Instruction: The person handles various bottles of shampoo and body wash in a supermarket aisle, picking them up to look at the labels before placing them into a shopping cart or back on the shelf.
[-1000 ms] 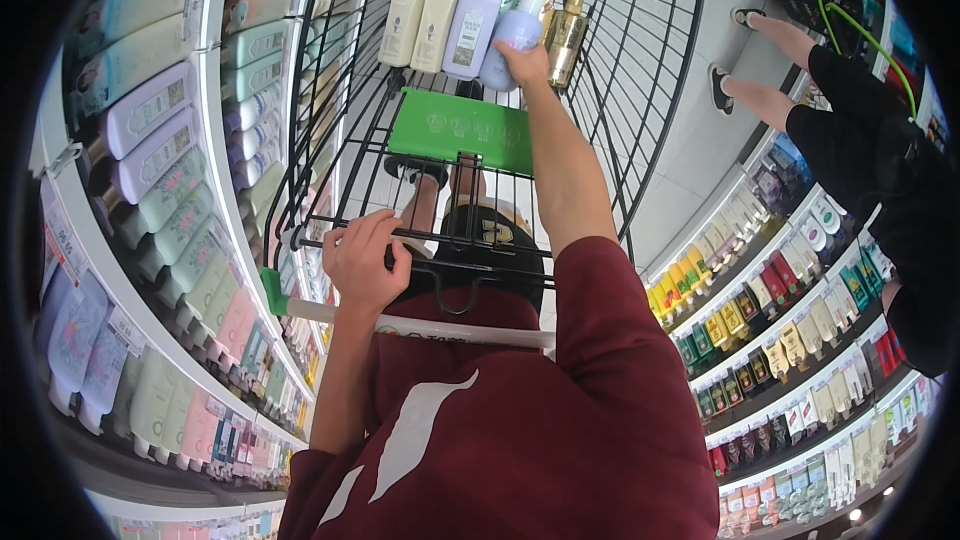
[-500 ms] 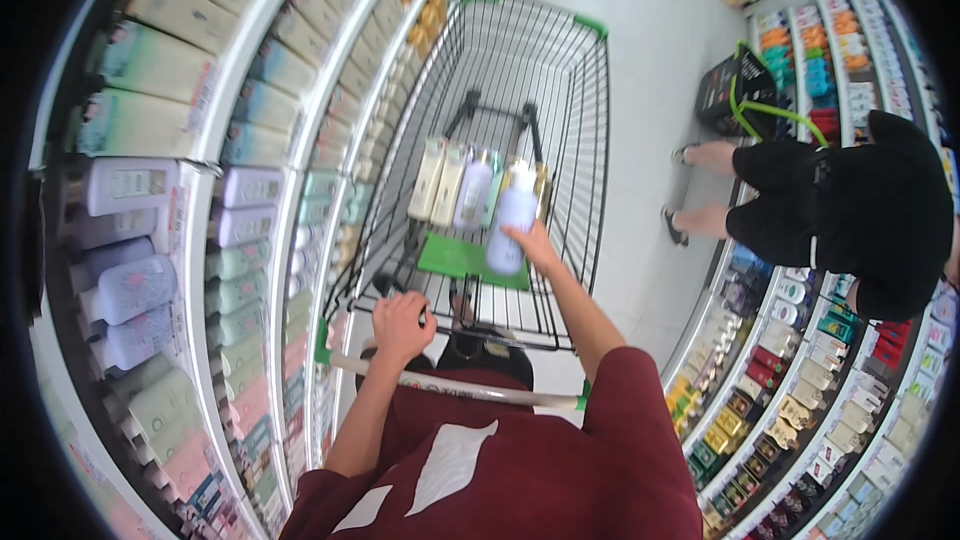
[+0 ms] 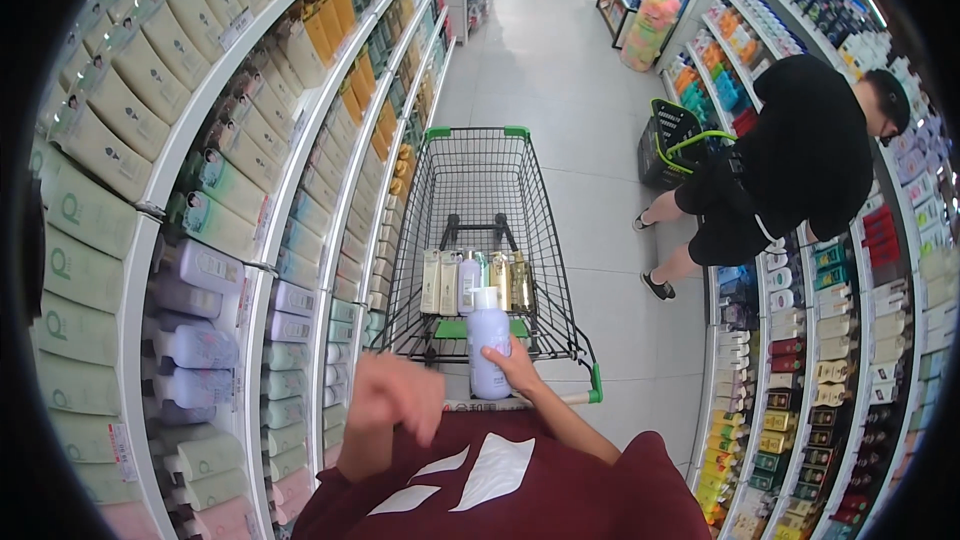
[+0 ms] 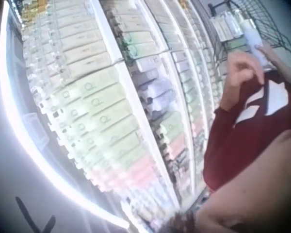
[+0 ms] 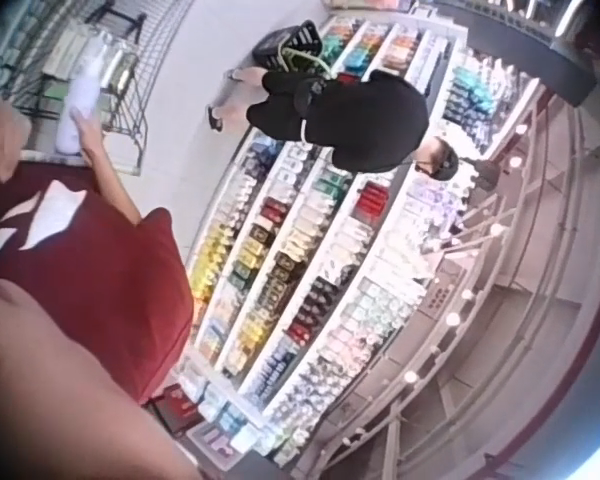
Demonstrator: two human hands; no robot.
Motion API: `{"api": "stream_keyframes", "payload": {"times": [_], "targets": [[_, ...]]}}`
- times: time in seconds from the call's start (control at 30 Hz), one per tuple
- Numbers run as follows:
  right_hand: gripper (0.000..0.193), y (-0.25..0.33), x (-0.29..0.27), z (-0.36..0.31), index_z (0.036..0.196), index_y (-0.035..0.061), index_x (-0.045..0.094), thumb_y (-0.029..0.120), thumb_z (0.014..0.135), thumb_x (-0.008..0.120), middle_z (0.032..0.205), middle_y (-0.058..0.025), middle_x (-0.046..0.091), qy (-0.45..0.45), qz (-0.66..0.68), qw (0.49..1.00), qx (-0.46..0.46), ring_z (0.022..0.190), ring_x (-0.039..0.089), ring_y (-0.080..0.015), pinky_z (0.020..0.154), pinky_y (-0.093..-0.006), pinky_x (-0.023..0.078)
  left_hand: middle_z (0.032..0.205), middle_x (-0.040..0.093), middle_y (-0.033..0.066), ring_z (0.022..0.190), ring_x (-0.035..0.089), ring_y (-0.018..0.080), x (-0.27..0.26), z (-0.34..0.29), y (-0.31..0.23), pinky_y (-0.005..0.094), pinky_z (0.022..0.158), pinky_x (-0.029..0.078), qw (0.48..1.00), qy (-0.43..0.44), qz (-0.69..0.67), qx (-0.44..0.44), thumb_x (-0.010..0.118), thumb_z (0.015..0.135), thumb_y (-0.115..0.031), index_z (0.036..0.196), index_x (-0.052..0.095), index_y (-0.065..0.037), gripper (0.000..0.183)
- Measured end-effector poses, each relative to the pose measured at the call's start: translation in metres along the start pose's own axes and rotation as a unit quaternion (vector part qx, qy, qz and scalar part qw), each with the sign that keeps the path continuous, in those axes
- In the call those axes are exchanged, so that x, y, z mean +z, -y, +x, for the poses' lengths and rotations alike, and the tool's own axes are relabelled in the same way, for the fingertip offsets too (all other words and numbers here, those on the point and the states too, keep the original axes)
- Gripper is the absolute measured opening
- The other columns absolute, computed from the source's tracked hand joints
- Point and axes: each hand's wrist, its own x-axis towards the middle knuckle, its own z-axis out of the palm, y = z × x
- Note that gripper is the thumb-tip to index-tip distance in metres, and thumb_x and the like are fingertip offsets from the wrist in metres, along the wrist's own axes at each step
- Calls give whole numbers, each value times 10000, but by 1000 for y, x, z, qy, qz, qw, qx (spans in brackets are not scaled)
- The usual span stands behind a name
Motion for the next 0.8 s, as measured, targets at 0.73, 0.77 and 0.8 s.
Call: {"api": "stream_keyframes", "payload": {"times": [0.73,0.77,0.8], "targets": [[720,-3,9,19,1294,-34,473,329,779,822,1113,-127,620,47,-136,985,-93,994,605,-196,883,-344,508,636,588,86,480,524,218,137,53,-61,334,442,310,918,352,-103,150,746,906,-306,701,681,-25,354],[718,-3,9,20,1295,-33,472,325,780,822,1115,-127,620,52,-134,985,-91,995,606,-197,885,-343,508,634,586,86,480,524,219,136,53,-61,335,442,310,917,355,-100,151,745,907,-304,698,677,-25,354],[717,-3,9,22,1296,-33,471,322,781,822,1117,-126,620,58,-132,985,-90,997,607,-197,887,-342,509,634,586,86,480,524,219,136,54,-61,335,442,310,917,355,-99,152,745,907,-304,698,677,-25,354]]}}
